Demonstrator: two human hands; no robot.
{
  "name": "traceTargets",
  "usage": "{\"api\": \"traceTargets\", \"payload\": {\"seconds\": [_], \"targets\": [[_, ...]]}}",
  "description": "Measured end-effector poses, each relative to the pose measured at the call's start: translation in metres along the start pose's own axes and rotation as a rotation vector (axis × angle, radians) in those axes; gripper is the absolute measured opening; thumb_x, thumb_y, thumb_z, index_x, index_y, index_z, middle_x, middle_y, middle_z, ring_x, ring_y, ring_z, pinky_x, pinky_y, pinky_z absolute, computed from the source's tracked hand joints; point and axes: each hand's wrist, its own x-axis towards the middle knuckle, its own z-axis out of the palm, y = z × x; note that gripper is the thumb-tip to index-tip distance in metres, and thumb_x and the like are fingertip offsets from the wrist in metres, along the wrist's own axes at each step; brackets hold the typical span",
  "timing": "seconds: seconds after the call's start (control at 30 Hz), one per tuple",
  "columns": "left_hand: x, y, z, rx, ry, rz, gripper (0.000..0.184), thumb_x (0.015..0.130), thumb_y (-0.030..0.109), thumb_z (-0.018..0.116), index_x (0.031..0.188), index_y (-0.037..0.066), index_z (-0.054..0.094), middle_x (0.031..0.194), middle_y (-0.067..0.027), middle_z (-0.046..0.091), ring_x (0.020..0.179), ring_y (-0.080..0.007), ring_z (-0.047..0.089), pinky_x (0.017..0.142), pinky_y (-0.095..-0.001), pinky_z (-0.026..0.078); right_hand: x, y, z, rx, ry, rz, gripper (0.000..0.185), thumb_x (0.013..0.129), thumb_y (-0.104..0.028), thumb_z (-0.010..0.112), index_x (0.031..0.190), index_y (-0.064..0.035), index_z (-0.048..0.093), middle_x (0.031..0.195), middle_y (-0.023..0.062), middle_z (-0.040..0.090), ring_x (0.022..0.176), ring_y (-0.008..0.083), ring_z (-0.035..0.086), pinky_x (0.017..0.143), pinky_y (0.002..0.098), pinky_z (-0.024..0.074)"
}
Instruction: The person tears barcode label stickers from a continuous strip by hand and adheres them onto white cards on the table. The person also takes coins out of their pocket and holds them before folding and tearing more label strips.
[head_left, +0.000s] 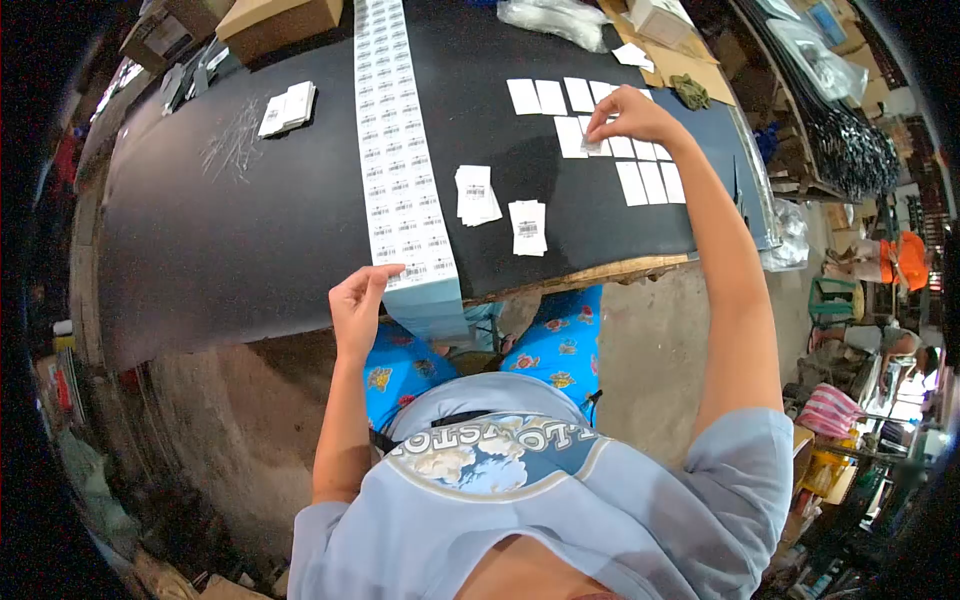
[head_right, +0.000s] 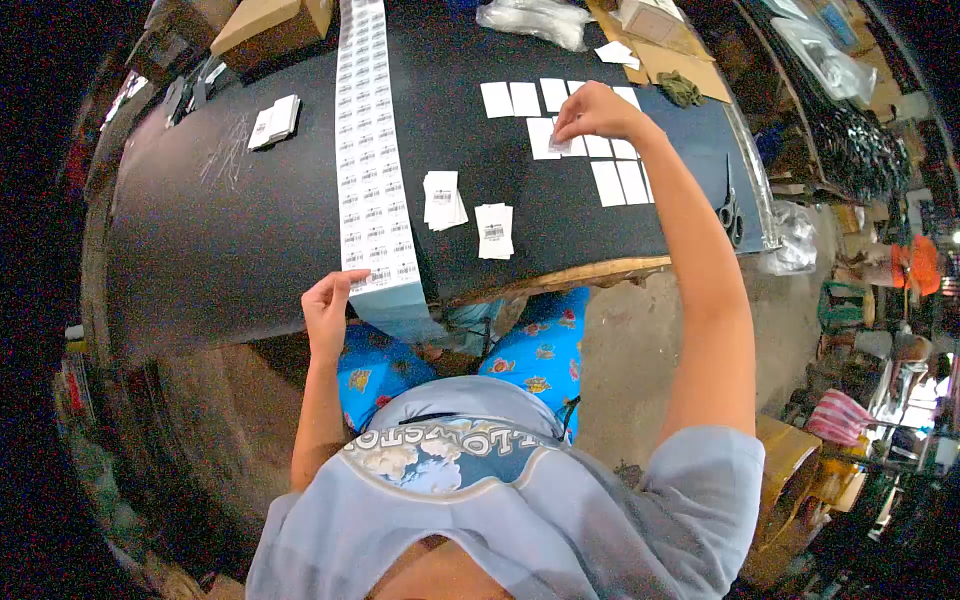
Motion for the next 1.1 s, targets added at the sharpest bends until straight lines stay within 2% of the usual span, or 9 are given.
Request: {"api": "traceTargets", "payload": {"seconds": [0.1,0.13,0.23,0.3,0.33,0.4,0.5,0.6,1.1], "targets": [[0.004,-0.002,0.001,0.012,-0.007,0.014,0.031,0.094,0.025,0.056,0.093,-0.003,0.070,0.082,-0.0042,0.067,0.073,-0.0064,0.057,0.066,-0.0202,0.044,0.017,0.010,-0.002,-0.017,-0.053,0.088,0.025,0.065,-0.019,0.079,0.079,-0.0001,0.072,0.072,0.0089,0.070,0.067,0.0135,0.064,0.064,0.0270,0.0490],[0.005,0.000,0.001,0.029,0.005,0.028,0.030,0.094,0.024,0.056,0.093,-0.003,0.070,0.081,-0.0038,0.067,0.072,-0.0059,0.056,0.065,-0.0197,0.043,0.021,0.011,-0.001,0.006,-0.090,0.076,0.024,0.066,-0.020,0.079,0.078,0.0000,0.072,0.068,0.0068,0.068,0.064,0.0120,0.062,0.062,0.0258,0.0469],[0.004,-0.003,-0.002,0.068,0.010,0.037,0.027,0.094,0.021,0.056,0.092,-0.002,0.070,0.080,-0.0030,0.067,0.070,-0.0053,0.055,0.062,-0.0187,0.041,0.030,0.020,0.006,0.076,-0.110,0.113,0.020,0.066,-0.015,0.079,0.079,-0.0003,0.072,0.071,0.0068,0.068,0.066,0.0109,0.062,0.063,0.0248,0.0473],[0.004,-0.004,-0.003,0.112,0.014,-0.002,0.032,0.095,0.023,0.053,0.089,-0.003,0.070,0.083,-0.0036,0.067,0.076,-0.0087,0.056,0.070,-0.0218,0.042,0.034,0.028,0.008,0.101,-0.116,0.115,0.020,0.066,-0.013,0.078,0.079,0.0000,0.072,0.072,0.0073,0.069,0.067,0.0111,0.063,0.064,0.0251,0.0478],[0.004,-0.003,-0.002,0.112,0.011,-0.004,0.032,0.095,0.023,0.053,0.089,-0.003,0.070,0.083,-0.0036,0.067,0.076,-0.0087,0.056,0.070,-0.0218,0.042,0.035,0.032,0.010,0.121,-0.124,0.113,0.019,0.066,-0.012,0.078,0.080,0.0003,0.072,0.073,0.0077,0.069,0.068,0.0112,0.063,0.064,0.0253,0.0483],[0.005,-0.001,0.001,0.056,0.031,0.056,0.027,0.094,0.020,0.055,0.091,-0.002,0.070,0.078,-0.0020,0.066,0.067,-0.0039,0.052,0.060,-0.0182,0.038,0.036,0.029,0.009,0.100,-0.129,0.110,0.019,0.066,-0.011,0.078,0.080,0.0006,0.072,0.074,0.0081,0.070,0.068,0.0117,0.064,0.065,0.0256,0.0488],[0.006,-0.001,0.003,0.072,0.043,0.115,0.028,0.095,0.022,0.055,0.091,-0.002,0.071,0.074,-0.0005,0.065,0.063,-0.0026,0.049,0.056,-0.0180,0.035,0.040,0.026,0.009,0.060,-0.130,0.106,0.019,0.066,-0.009,0.077,0.081,0.0013,0.072,0.074,0.0085,0.070,0.068,0.0125,0.065,0.065,0.0259,0.0491],[0.006,-0.004,-0.001,0.074,0.022,0.087,0.030,0.095,0.024,0.055,0.090,-0.001,0.071,0.071,0.0011,0.063,0.060,-0.0017,0.045,0.053,-0.0181,0.031,0.042,0.027,0.010,0.071,-0.142,0.088,0.019,0.066,-0.010,0.077,0.080,0.0014,0.072,0.073,0.0088,0.070,0.067,0.0126,0.065,0.065,0.0259,0.0492],[0.006,-0.003,-0.002,0.112,0.028,0.063,0.029,0.094,0.023,0.055,0.091,-0.002,0.071,0.069,0.0029,0.060,0.058,-0.0008,0.039,0.051,-0.0184,0.026,0.042,0.026,0.017,0.048,-0.068,0.054,0.019,0.063,-0.013,0.077,0.076,0.0007,0.072,0.068,0.0084,0.068,0.060,0.0133,0.063,0.061,0.0273,0.0488]]}}
